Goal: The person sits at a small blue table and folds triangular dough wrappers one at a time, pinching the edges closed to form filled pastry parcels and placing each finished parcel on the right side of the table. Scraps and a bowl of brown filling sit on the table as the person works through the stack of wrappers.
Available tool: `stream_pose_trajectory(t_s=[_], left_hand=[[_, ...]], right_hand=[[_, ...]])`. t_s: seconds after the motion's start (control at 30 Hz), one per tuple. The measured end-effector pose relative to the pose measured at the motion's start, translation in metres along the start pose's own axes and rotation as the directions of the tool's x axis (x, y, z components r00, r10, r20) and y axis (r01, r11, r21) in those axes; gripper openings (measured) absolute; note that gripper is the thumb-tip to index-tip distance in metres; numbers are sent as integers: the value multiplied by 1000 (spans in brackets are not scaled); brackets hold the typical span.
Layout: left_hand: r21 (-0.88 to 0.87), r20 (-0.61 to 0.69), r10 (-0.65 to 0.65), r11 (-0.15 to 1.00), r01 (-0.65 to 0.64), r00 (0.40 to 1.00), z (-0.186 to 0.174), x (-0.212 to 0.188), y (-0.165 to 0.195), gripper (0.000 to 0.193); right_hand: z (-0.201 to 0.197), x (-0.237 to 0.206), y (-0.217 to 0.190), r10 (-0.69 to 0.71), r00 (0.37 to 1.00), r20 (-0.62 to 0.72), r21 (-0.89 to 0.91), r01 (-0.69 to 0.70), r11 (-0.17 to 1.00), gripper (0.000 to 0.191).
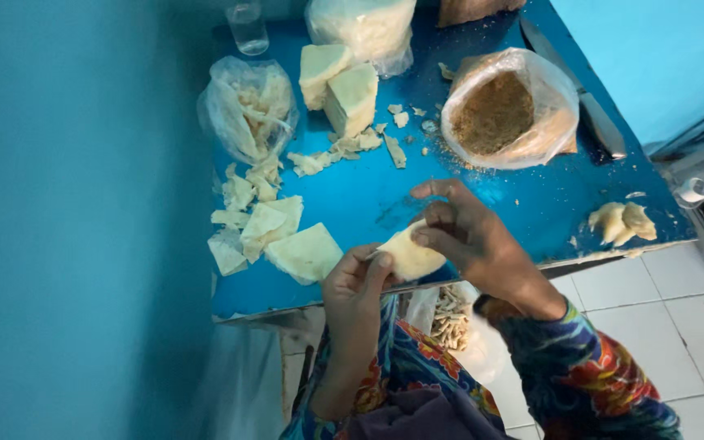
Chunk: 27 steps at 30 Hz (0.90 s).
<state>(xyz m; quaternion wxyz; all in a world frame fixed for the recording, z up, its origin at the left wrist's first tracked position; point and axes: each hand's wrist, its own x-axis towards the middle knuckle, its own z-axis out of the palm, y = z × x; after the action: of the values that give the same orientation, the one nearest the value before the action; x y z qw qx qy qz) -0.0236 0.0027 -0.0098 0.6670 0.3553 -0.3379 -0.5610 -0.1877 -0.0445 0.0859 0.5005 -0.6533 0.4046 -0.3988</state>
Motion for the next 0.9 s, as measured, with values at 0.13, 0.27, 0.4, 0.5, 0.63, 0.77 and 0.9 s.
stream_pose_trajectory(t_s=[0.13, 0.27, 0.4, 0.5, 0.63, 0.77, 0.9], left_hand=[[-1, -56, -26, 1000, 26, 998, 2, -4, -6, 27], [87, -81, 40, 996, -33, 996, 6, -7, -7, 34], [389, -35, 82, 919, -62, 996, 3, -12, 0, 42], [168, 50, 68, 983, -76, 996, 4, -15, 6, 45], [245, 99, 132, 957, -153, 986, 5, -19, 15, 38], [297, 106, 98, 947, -126, 990, 6, -16, 16, 31], [376, 61, 79, 922, -96, 995, 4, -13, 12, 24]], right_hand=[[19, -19, 13, -450, 884, -128, -546, 316, 776, 55], [38, -42, 31, -428, 883, -192, -494, 290, 820, 58], [43, -38, 44, -329, 881, -340, -392, 185, 901, 52], [43, -36, 47, -290, 895, -339, -267, 204, 942, 53], [45, -39, 48, -375, 894, -245, -460, 234, 857, 57], [44, -39, 49, -111, 931, -347, -88, 85, 992, 47], [40, -38, 51, 30, 944, -327, 178, 30, 984, 50]])
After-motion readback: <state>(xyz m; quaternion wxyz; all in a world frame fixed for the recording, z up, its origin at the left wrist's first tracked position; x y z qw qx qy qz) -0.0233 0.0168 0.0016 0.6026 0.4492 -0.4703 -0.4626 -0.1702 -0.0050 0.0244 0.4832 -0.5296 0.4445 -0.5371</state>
